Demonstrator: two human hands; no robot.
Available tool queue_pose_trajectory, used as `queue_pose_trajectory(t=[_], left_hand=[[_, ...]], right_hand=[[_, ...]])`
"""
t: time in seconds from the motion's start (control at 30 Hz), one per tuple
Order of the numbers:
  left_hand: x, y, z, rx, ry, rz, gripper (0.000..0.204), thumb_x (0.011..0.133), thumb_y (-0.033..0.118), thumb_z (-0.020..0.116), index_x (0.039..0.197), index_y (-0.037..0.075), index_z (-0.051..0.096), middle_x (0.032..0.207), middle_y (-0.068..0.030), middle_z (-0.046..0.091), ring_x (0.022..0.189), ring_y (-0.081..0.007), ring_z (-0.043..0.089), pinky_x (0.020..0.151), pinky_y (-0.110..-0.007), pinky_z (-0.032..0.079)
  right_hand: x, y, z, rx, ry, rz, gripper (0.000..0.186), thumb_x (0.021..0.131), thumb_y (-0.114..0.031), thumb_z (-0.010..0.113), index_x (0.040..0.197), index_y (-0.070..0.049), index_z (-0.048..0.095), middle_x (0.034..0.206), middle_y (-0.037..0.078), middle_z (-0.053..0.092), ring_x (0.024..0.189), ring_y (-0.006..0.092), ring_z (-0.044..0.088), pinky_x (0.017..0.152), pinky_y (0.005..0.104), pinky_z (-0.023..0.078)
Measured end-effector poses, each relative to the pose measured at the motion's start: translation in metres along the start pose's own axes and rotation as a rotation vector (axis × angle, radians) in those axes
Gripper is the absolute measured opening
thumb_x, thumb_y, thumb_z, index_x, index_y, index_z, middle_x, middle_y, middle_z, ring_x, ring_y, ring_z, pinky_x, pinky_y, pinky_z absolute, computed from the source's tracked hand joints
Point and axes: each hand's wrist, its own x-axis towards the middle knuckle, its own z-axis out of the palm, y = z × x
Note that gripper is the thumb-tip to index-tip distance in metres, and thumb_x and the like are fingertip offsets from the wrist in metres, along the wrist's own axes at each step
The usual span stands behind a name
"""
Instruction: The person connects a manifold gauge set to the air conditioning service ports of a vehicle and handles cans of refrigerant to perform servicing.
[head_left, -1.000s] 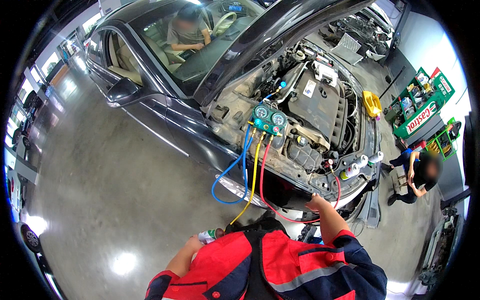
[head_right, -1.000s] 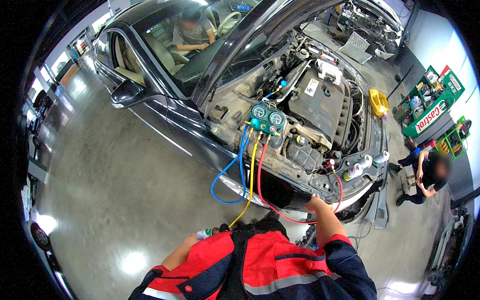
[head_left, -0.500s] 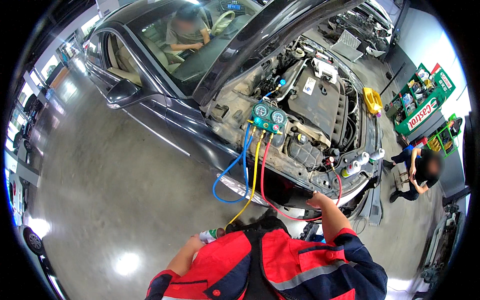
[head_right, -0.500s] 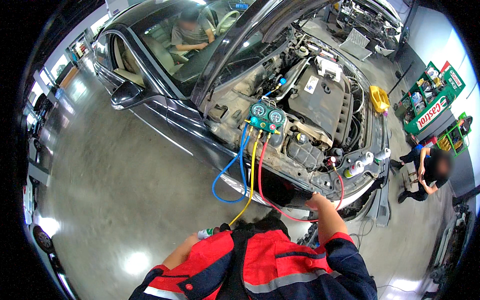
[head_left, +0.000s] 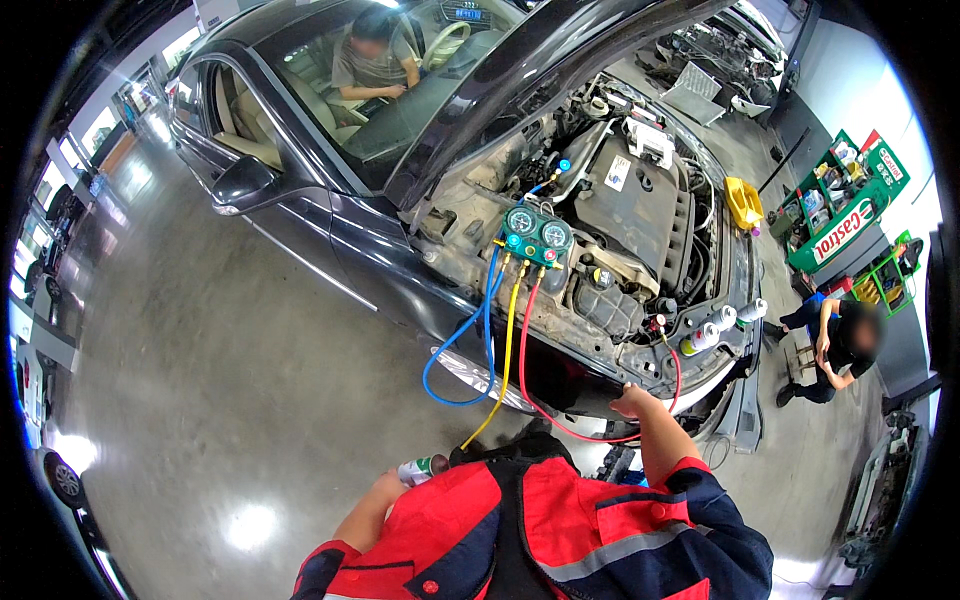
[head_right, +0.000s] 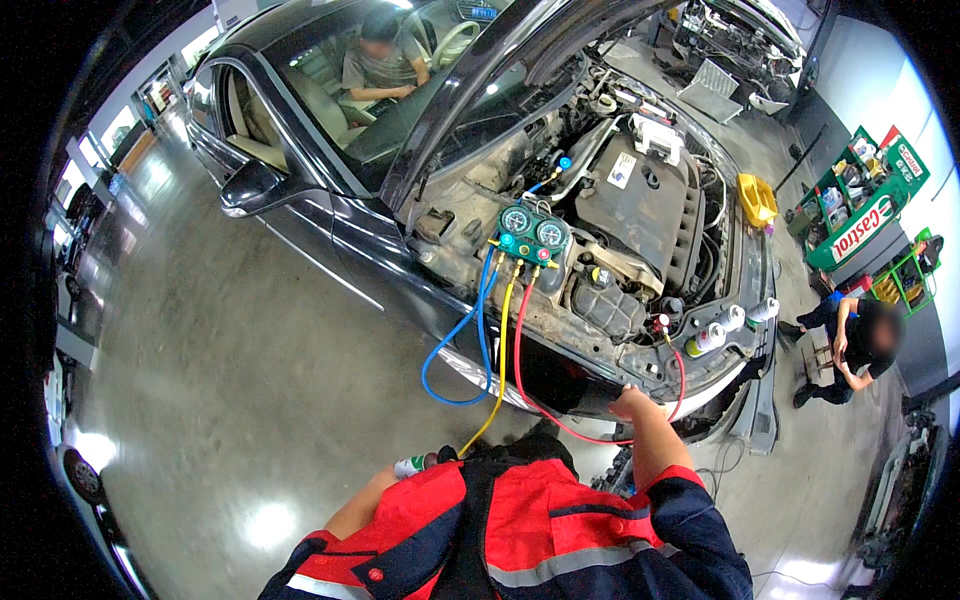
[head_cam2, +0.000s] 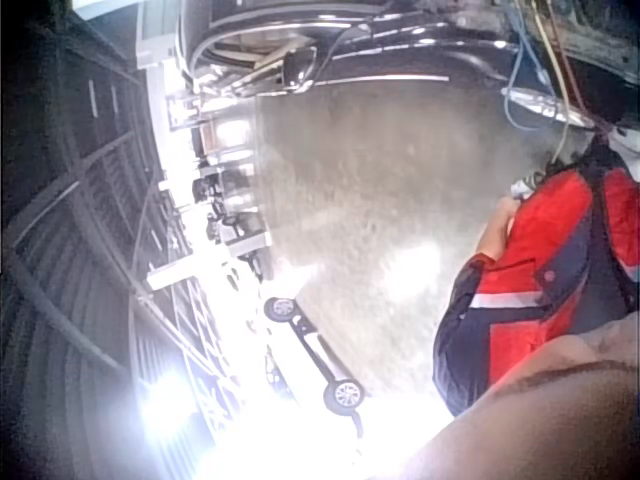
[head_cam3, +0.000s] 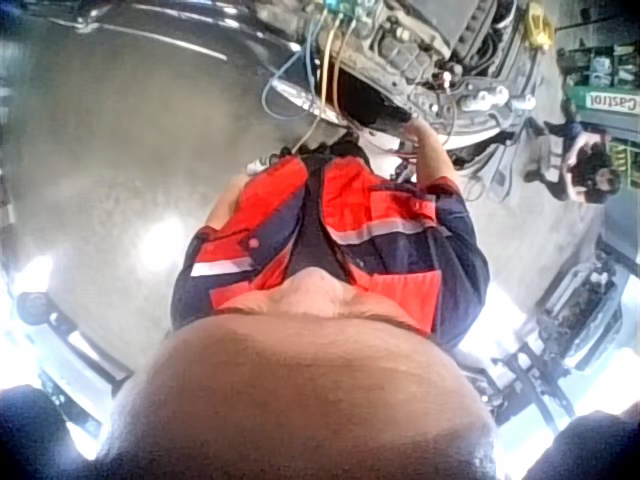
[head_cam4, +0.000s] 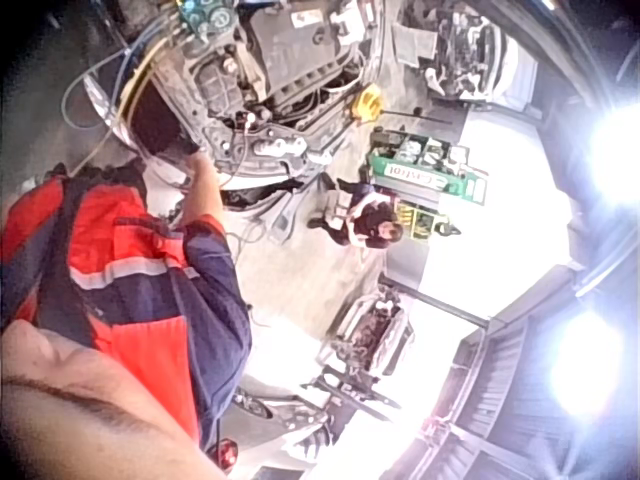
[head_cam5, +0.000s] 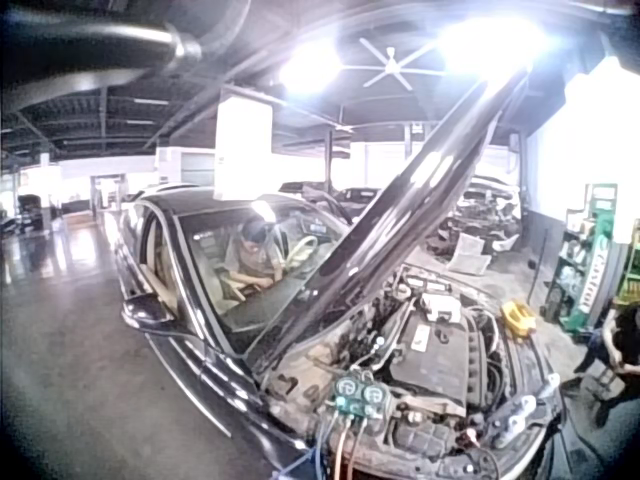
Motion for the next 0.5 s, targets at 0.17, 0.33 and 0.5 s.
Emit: queue_pose_trajectory(t=[0.17,0.33,0.5], left_hand=[[-0.003,0.0,0.0,-0.02,0.021,-0.008,0.097,0.053,0.057,0.082,0.124,-0.003,0.056,0.124,-0.0273,0.058,0.117,-0.0372,0.057,0.099,-0.041,0.046],[0.004,-0.001,0.003,-0.06,0.022,0.019,0.097,0.052,0.057,0.082,0.124,-0.002,0.056,0.123,-0.0272,0.059,0.117,-0.0372,0.058,0.098,-0.04,0.046],[0.015,-0.007,0.008,-0.032,0.003,0.027,0.098,0.052,0.057,0.083,0.124,-0.003,0.056,0.125,-0.0274,0.058,0.118,-0.0378,0.056,0.1,-0.041,0.045]], right_hand=[[-0.009,-0.005,0.0,-0.044,0.092,-0.048,0.081,0.082,-0.049,0.063,0.14,0.003,0.038,0.145,0.023,0.041,0.129,0.0382,0.047,0.105,0.0421,0.041],[-0.011,-0.003,0.001,-0.032,0.086,-0.026,0.084,0.083,-0.048,0.062,0.143,0.002,0.033,0.147,0.023,0.037,0.132,0.039,0.043,0.106,0.0429,0.04],[-0.008,-0.005,0.005,-0.076,0.036,0.004,0.093,0.085,-0.049,0.062,0.15,0.001,0.017,0.155,0.022,0.023,0.137,0.0403,0.034,0.11,0.0452,0.034]])
